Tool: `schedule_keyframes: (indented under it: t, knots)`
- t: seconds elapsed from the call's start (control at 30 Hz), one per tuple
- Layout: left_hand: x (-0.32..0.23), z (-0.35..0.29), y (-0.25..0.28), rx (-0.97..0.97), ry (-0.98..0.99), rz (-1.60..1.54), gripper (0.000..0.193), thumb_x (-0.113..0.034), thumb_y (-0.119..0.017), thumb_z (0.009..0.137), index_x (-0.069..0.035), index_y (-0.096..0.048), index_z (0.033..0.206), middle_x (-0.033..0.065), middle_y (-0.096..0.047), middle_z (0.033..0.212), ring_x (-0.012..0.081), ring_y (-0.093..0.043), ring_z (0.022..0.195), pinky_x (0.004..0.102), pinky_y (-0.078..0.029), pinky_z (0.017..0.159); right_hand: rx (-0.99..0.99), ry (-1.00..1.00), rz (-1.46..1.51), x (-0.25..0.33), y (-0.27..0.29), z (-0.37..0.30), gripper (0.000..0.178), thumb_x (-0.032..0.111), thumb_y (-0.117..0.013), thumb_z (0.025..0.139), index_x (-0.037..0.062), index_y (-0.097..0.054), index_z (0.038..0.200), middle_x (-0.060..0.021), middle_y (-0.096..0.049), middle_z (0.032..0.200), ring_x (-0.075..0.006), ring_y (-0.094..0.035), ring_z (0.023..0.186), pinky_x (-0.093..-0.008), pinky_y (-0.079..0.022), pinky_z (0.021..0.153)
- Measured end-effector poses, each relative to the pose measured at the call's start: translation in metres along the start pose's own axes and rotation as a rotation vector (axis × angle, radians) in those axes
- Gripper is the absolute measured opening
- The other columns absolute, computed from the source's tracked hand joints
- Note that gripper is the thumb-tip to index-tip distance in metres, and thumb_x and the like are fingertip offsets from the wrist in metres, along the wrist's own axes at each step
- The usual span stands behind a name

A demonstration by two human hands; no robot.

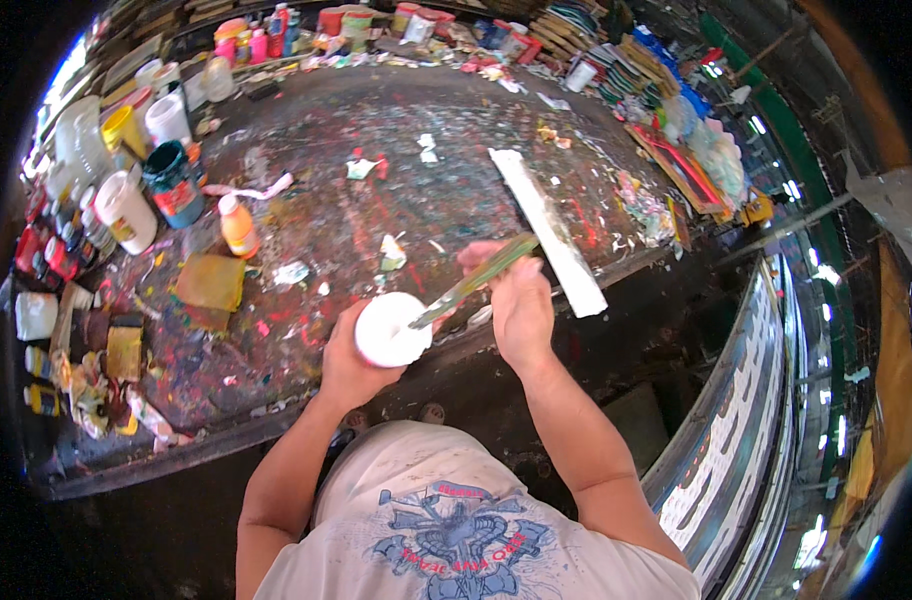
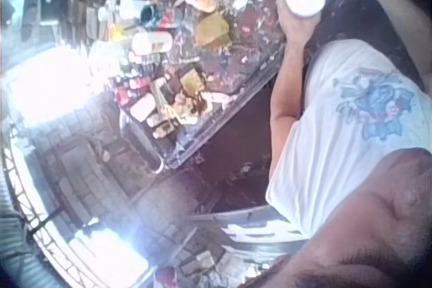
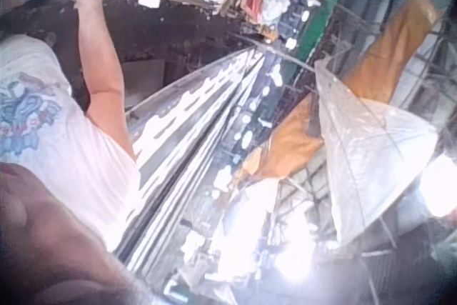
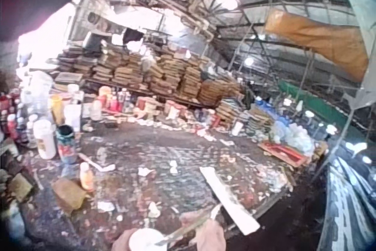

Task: The person applies masking tape across a screen printing frame to create a straight edge, then retrieves a white paste and a brush. They stir the paste and apply it to the taped area of the frame.

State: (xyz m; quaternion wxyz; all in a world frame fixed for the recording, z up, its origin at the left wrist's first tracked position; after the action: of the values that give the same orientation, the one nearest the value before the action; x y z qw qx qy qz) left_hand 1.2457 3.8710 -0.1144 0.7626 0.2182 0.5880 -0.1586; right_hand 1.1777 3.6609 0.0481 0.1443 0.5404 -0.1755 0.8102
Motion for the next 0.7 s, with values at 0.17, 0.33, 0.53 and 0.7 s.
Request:
schedule_keyframes:
  t: [0.17,0.33,0.53,0.7]
  knots:
    - [-0.002,0.000,-0.005,0.002,0.044,0.014,0.103,-0.004,-0.097,0.070,-0.002,-0.044,0.158,0.0145,-0.067,0.145,0.0243,-0.067,0.135,0.0414,-0.054,0.115,-0.132,-0.168,-0.357,-0.022,0.105,-0.014,0.032,0.026,-0.059,0.118,-0.0018,-0.072,0.129,-0.0103,-0.077,0.120,-0.0195,-0.073,0.114,-0.0379,-0.056,0.104]
    - [-0.010,0.007,-0.007,-0.156,0.085,-0.107,0.093,-0.003,-0.097,0.074,-0.002,-0.048,0.153,0.0148,-0.071,0.138,0.0249,-0.071,0.128,0.0404,-0.056,0.111,-0.050,-0.288,-0.772,-0.042,0.206,-0.001,0.027,0.016,-0.072,0.108,0.0019,-0.073,0.131,-0.0121,-0.073,0.127,-0.0230,-0.073,0.114,-0.0370,-0.057,0.103]
    - [-0.017,0.042,-0.016,-0.332,0.051,-0.030,0.087,-0.006,-0.096,0.080,0.000,-0.048,0.152,0.0138,-0.070,0.137,0.0216,-0.070,0.127,0.0383,-0.055,0.110,-0.003,-0.234,-1.139,-0.074,0.342,0.045,0.035,0.023,-0.074,0.104,0.0054,-0.073,0.134,-0.0221,-0.070,0.130,-0.0353,-0.069,0.124,-0.0434,-0.056,0.105]
    - [0.018,0.069,-0.017,-0.458,0.126,-0.005,0.087,0.002,-0.095,0.076,0.001,-0.049,0.150,0.0133,-0.068,0.138,0.0216,-0.070,0.125,0.0388,-0.059,0.107,0.011,-0.497,-1.005,-0.131,0.410,0.085,0.041,0.029,-0.068,0.109,0.0033,-0.068,0.140,-0.0242,-0.077,0.128,-0.0373,-0.076,0.115,-0.0449,-0.055,0.105]
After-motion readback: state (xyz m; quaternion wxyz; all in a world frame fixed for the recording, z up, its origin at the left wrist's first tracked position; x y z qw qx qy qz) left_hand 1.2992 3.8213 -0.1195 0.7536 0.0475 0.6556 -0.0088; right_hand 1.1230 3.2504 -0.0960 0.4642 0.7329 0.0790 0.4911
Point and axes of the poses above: each hand's wrist, its own z-axis towards the middle knuckle, its own y-axis out of the back of the hand, x = y × z, the point moved 10 cm from there along z, towards the middle knuckle
